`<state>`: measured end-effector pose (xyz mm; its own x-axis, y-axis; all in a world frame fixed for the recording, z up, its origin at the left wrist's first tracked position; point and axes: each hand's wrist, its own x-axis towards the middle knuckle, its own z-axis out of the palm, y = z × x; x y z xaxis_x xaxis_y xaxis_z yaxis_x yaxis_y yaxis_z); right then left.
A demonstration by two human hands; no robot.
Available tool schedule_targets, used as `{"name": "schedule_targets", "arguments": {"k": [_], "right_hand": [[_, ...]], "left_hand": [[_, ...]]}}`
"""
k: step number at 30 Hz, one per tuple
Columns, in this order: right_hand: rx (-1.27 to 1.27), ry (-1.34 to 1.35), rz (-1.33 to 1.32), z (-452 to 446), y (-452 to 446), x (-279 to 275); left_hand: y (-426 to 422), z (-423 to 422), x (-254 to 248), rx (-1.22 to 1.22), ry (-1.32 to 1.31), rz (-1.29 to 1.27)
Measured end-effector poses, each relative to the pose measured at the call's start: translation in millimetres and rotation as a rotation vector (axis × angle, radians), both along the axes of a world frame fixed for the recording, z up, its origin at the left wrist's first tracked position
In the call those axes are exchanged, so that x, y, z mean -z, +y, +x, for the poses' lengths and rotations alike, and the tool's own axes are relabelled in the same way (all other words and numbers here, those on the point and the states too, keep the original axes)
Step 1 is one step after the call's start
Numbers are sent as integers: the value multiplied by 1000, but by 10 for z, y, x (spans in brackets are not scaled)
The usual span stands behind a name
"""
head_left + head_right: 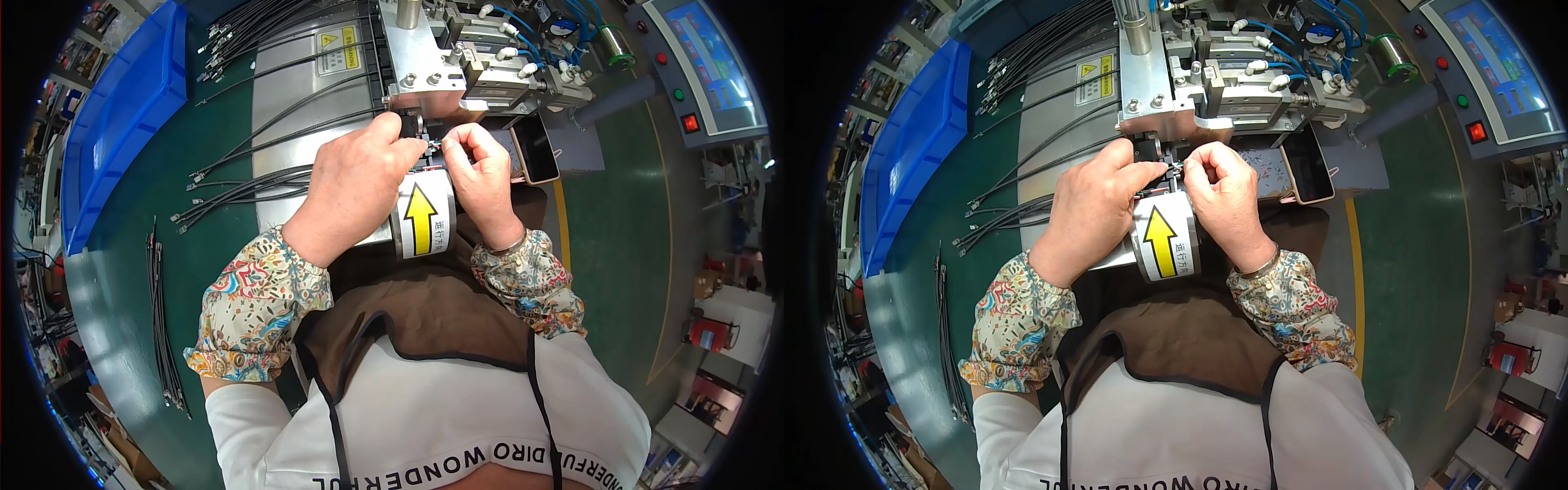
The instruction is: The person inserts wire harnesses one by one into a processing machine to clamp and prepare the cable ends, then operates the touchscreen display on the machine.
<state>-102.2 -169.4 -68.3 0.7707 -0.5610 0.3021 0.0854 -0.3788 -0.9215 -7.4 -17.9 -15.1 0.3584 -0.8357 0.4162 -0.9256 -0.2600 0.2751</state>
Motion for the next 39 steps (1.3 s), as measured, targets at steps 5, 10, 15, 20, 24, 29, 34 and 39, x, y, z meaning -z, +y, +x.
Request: {"name": "schedule_targets", "arguments": {"k": [5, 10, 15, 20, 24, 29, 34, 39], "right_hand": [[-28, -8, 164, 7, -37, 108], [-44, -13, 180, 11, -41, 113], [-47, 44, 110, -18, -28, -7], [-46, 25, 112, -7, -28, 23], [-75, 71, 150, 14, -77, 39], [-124, 70, 251, 12, -150, 77], [-86, 16, 115, 24, -66, -32], [-35, 42, 44, 67, -8, -61]], "left_hand": [[-39, -36, -30, -11, -33, 9], [-29, -74, -48, -40, -66, 30], [-27, -64, -36, -33, -79, 15], [-31, -45, -38, -37, -44, 45], [-54, -5, 0, -10, -59, 53], [-52, -40, -18, -13, -92, 50], [-61, -35, 1, -12, -106, 61], [-59, -34, 31, -6, -136, 44]]}}
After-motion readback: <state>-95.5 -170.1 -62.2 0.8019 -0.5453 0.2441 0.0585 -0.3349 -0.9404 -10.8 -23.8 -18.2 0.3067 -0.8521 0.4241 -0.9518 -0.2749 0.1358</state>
